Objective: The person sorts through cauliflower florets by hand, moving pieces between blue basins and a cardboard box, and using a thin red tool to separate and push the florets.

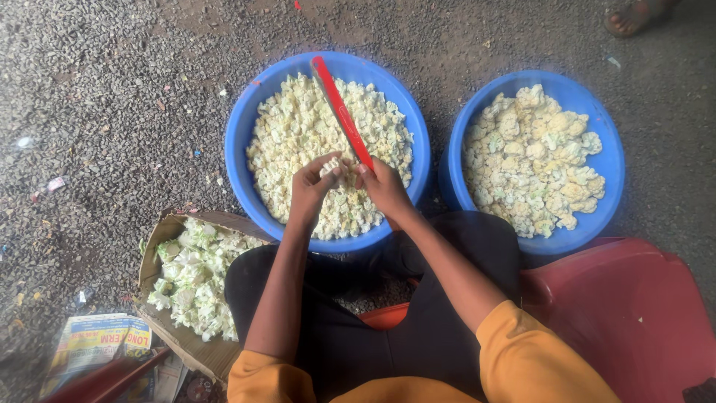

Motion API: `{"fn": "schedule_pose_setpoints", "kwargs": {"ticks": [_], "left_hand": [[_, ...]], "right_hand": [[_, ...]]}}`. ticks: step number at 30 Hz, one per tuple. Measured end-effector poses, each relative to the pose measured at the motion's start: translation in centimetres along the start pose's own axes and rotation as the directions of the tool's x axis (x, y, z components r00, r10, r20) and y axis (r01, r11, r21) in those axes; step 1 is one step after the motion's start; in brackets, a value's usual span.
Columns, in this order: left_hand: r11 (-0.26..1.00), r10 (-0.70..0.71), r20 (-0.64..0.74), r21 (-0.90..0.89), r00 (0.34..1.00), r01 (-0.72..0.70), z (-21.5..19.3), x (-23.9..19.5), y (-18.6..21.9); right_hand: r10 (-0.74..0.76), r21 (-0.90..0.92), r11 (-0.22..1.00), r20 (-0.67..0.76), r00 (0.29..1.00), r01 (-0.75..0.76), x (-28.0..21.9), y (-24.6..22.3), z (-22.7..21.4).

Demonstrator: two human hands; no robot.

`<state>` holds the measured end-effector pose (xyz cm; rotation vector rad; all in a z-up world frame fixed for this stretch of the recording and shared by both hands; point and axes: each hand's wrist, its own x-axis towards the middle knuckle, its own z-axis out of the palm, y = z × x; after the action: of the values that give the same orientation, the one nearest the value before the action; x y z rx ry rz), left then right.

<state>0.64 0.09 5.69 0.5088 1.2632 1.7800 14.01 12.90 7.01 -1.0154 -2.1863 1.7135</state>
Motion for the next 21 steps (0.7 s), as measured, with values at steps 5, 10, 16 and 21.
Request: {"fn": "schedule_pose_setpoints", "kwargs": {"ticks": [5, 10, 16, 21], "left_hand": [[0.998, 0.053, -0.064, 0.041, 0.996, -0.051, -0.3, 0.6, -0.1], [0.999, 0.013, -0.032, 0.05, 0.999, -0.012, -0.2, 0.3, -0.1], [0.996, -0.009, -0.049, 0.09, 0.999, 0.013, -0.2, 0.4, 0.0], [0.998, 0.002, 0.038, 0.057, 0.999, -0.004, -0.4, 0.4, -0.1]], "right_hand": [[-0.049, -0.234, 0.971, 0.007, 0.999, 0.049, -0.8, -1.4, 0.0], [-0.192, -0.259, 0.946, 0.042, 0.98, 0.196, -1.3, -1.5, 0.6], [-0.204, -0.238, 0.949, 0.031, 0.978, 0.206, -1.6, -2.1, 0.6], [-0.122, -0.134, 0.983, 0.06, 0.991, 0.129, -1.2, -1.4, 0.6]]}}
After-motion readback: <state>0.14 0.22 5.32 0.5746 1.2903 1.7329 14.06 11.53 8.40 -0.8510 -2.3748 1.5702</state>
